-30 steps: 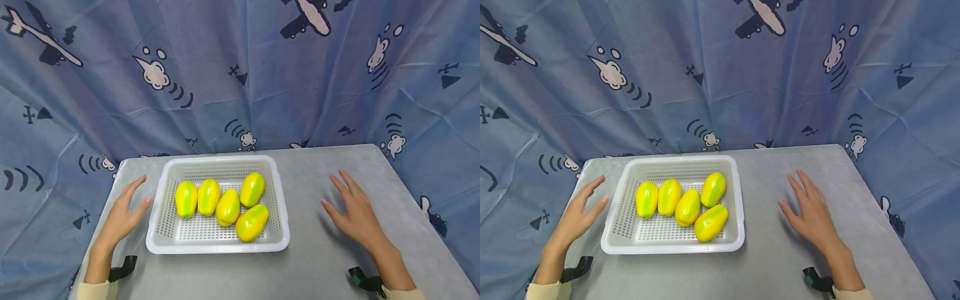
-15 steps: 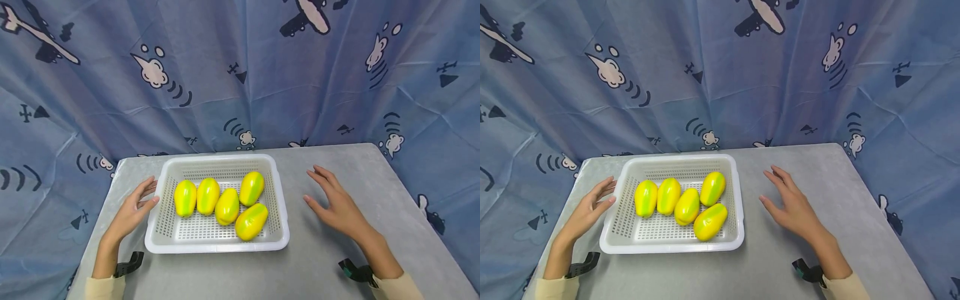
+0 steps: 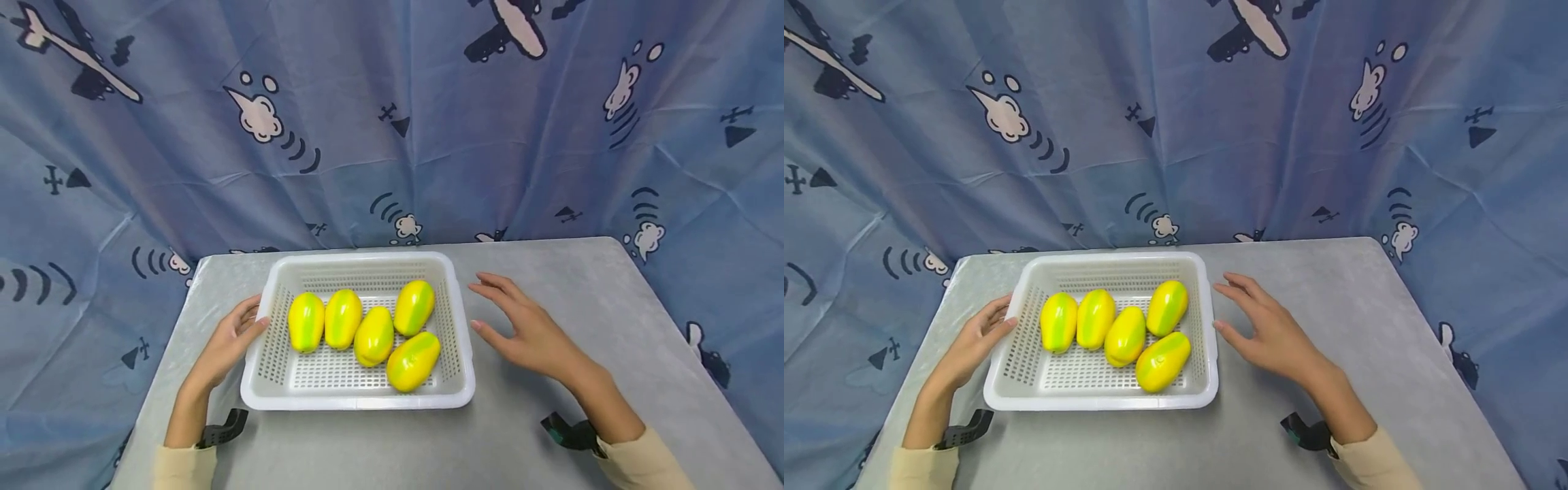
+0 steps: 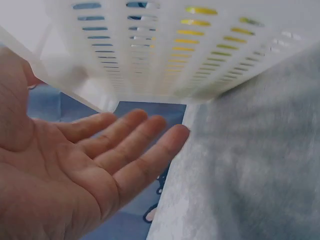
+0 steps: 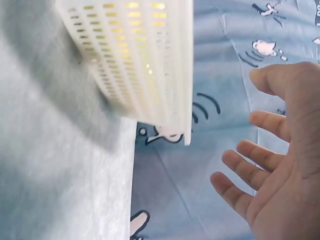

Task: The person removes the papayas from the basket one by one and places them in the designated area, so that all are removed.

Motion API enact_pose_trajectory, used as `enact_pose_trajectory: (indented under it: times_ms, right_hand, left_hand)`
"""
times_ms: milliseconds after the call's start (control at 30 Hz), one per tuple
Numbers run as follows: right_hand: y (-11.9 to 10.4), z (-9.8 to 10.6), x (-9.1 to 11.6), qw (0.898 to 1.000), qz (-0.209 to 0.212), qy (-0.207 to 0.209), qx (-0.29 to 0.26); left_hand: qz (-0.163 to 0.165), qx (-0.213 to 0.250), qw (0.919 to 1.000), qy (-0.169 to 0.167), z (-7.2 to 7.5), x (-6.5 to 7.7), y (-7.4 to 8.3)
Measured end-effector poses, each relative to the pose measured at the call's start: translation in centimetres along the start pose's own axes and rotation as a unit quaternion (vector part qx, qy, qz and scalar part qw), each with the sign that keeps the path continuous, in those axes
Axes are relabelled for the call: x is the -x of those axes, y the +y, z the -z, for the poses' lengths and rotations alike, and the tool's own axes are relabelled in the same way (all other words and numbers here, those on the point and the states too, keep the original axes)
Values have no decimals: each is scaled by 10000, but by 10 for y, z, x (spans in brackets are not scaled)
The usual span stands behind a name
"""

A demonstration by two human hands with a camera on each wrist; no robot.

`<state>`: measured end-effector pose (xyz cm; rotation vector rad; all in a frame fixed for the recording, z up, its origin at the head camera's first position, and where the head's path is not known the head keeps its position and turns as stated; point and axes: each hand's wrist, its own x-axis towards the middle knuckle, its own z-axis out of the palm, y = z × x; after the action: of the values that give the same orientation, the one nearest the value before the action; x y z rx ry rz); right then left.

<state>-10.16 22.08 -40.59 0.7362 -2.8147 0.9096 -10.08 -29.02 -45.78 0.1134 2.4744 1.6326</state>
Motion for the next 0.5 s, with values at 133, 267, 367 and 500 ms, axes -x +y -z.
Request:
enact_pose_trajectory:
  times_ms: [133, 267, 367, 500]
  right_hand:
    - [-9, 1, -6, 9997, 63, -216, -1]
    - [-18, 0, -15, 9989, 169, -438, 51]
    - [-24, -2, -22, 9974, 282, -654, 91]
    - [-31, -2, -30, 9947, 381, -943, 142]
  left_hand:
    - [324, 395, 9985, -204, 1, -3, -2]
    - [434, 588, 9969, -289, 2, -4, -3]
    - [456, 767, 9952, -400, 3, -3, -3]
    - [440, 976, 9926, -570, 3, -3, -3]
